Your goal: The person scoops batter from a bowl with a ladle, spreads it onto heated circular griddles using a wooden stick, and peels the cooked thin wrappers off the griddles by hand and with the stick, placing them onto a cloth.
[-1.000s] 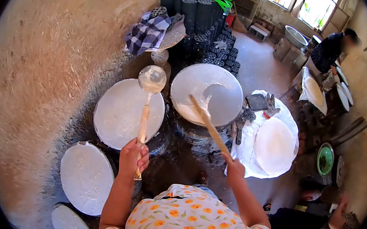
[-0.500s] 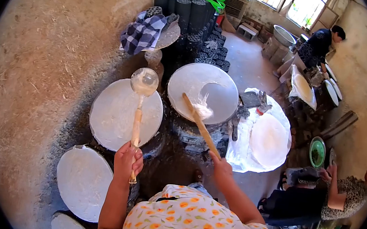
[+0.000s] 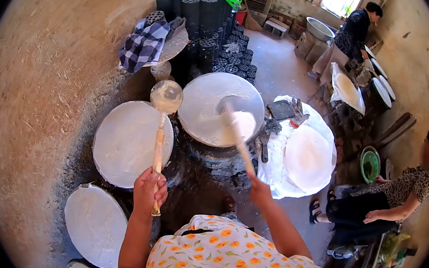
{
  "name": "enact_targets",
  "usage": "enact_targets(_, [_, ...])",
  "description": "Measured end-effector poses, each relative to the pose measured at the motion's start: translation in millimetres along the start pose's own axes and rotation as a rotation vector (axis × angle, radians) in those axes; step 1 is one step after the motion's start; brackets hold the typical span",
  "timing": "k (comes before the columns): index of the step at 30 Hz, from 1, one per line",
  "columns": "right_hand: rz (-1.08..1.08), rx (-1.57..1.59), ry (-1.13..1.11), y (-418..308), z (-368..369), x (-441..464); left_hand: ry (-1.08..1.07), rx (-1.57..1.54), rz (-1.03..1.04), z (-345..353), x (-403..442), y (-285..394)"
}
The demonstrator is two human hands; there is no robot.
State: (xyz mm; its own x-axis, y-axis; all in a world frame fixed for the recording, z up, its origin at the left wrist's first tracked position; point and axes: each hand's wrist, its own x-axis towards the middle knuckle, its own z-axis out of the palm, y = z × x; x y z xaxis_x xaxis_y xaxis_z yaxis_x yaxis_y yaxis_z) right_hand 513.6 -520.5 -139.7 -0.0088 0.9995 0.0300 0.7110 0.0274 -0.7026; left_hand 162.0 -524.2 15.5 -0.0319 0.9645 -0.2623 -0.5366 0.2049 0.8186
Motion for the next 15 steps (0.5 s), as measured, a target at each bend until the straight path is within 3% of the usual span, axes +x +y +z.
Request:
enact_targets(1, [0.020,-0.030,-0.197,6,-8,-12,0.019,-0.006,-0.007,4,0,-1])
enact_targets(5, [-0.046,-0.362,-0.223,22,-37,-43,0.056,-0.007,-0.017,16,4,-7])
enact_targets(8, [0.086,-0.511,-0.072,38,-50,-2,0.078,0.031,-0.028,30,10,-11])
enact_targets(13, [0.095,-0.298,0.007,45,-45,73,0.022,0.000,-0.040,50,22,-20])
enact_targets(15, [-0.179,-0.071,-0.040,51,-41,57,0.017,0.003,-0.037,60,24,-18])
